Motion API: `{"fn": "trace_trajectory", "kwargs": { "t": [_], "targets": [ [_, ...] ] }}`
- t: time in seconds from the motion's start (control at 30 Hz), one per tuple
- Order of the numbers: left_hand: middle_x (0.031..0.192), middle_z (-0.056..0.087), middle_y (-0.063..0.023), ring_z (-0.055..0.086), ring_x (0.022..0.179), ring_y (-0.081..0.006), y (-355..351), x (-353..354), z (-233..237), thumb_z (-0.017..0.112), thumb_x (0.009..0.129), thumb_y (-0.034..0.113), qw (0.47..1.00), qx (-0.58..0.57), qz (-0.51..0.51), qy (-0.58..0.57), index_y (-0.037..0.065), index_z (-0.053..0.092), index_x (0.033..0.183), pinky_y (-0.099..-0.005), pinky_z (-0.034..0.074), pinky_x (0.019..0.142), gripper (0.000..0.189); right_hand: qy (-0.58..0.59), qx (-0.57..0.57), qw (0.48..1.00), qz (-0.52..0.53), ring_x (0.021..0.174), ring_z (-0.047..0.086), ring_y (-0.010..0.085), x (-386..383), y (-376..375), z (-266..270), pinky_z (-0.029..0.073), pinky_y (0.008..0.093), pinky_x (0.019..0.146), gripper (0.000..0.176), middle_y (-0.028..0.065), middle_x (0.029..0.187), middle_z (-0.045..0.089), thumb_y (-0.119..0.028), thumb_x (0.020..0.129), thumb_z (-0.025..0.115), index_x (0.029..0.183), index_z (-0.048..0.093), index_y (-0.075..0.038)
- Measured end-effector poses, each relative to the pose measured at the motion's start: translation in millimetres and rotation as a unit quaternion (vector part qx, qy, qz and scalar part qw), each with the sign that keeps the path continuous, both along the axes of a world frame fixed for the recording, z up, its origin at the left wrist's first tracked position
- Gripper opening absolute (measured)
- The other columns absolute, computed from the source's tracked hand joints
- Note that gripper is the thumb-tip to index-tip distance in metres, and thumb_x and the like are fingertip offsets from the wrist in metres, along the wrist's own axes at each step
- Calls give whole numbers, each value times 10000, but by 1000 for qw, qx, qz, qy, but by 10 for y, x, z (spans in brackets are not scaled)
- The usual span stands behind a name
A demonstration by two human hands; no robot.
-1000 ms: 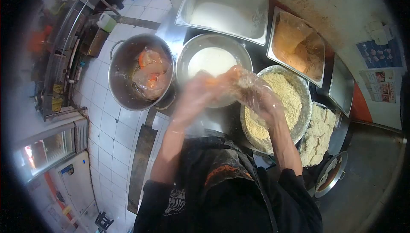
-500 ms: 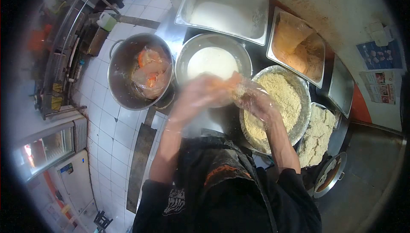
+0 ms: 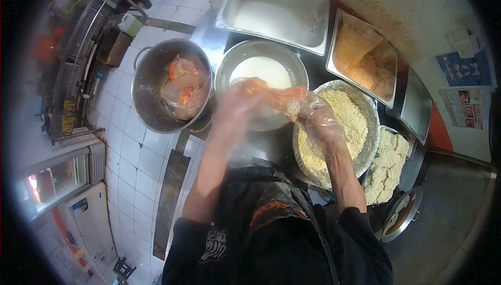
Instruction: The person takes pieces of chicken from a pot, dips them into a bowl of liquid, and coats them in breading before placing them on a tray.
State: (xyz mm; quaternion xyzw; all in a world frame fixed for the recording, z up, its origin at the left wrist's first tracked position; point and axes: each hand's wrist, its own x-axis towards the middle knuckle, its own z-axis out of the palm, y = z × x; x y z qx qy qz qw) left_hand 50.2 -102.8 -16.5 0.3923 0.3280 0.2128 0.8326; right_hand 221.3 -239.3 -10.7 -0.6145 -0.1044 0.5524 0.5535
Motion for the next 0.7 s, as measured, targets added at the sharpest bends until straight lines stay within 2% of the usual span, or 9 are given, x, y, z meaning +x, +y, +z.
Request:
{"fn": "trace_trajectory", "kwargs": {
  "t": [0.1,0.17,0.27,0.33,0.43,0.5,0.57,0.63,0.7],
  "targets": [
    [1200,630,-105,625,1111,-182,-25,11,-91,664,921,-4,993,-85,43,-68,-30,498,1352,-313,520,951,462,13,0,998,-54,962,639,164,-51,42,58,540,312,879,340,85,1114,664,-45,899,648,1235,611,-7],
    [1197,628,-96,614,1115,-175,-2,-36,-146,667,933,17,998,44,-43,0,-20,541,1321,-316,516,952,410,29,1,995,-96,980,638,167,-34,54,120,528,312,881,413,101,1122,674,-35,857,660,1265,610,11],
    [1174,639,-72,609,1095,-152,-25,-46,-50,687,944,68,971,188,-149,-3,-5,589,1283,-305,507,937,360,28,47,996,-74,1100,634,221,55,72,270,508,368,990,502,142,1197,652,-88,862,697,1328,560,39],
    [1176,647,-62,607,1090,-142,-91,5,-107,698,942,85,968,197,-145,45,3,604,1270,-301,502,933,351,-106,15,994,36,1210,596,270,59,122,388,461,422,1072,599,187,1305,607,-141,867,724,1384,506,67],
    [1186,659,-49,604,1086,-130,-99,65,-195,709,942,105,960,237,-125,81,14,612,1275,-294,494,934,358,-97,104,989,-41,1247,578,311,-40,175,299,438,445,1088,640,229,1326,599,-187,869,750,1397,500,72],
    [1194,662,-46,605,1086,-127,-113,106,-150,707,944,107,955,267,-109,72,17,604,1293,-292,490,938,375,-108,72,989,-68,1208,601,300,-120,231,337,458,425,1062,627,228,1288,619,-204,874,754,1379,514,79],
    [1224,658,-58,607,1095,-131,-215,157,6,702,944,92,987,160,-35,-4,17,598,1317,-293,487,946,394,-115,38,988,-93,1169,624,289,-138,244,343,479,405,1035,616,226,1251,638,-222,879,758,1360,529,87],
    [1226,655,-61,609,1090,-135,-225,149,-37,678,966,129,979,197,-48,-2,17,596,1326,-289,484,945,385,-164,71,984,21,1046,667,244,-125,218,315,531,356,932,548,182,1129,685,-229,895,751,1308,577,86],
    [1229,653,-65,611,1084,-138,-236,153,-19,654,988,166,971,232,-64,0,18,594,1334,-285,481,945,380,-185,73,980,29,994,670,214,-125,201,307,546,337,875,486,159,1095,693,-211,913,728,1282,598,78]
  ]
}}
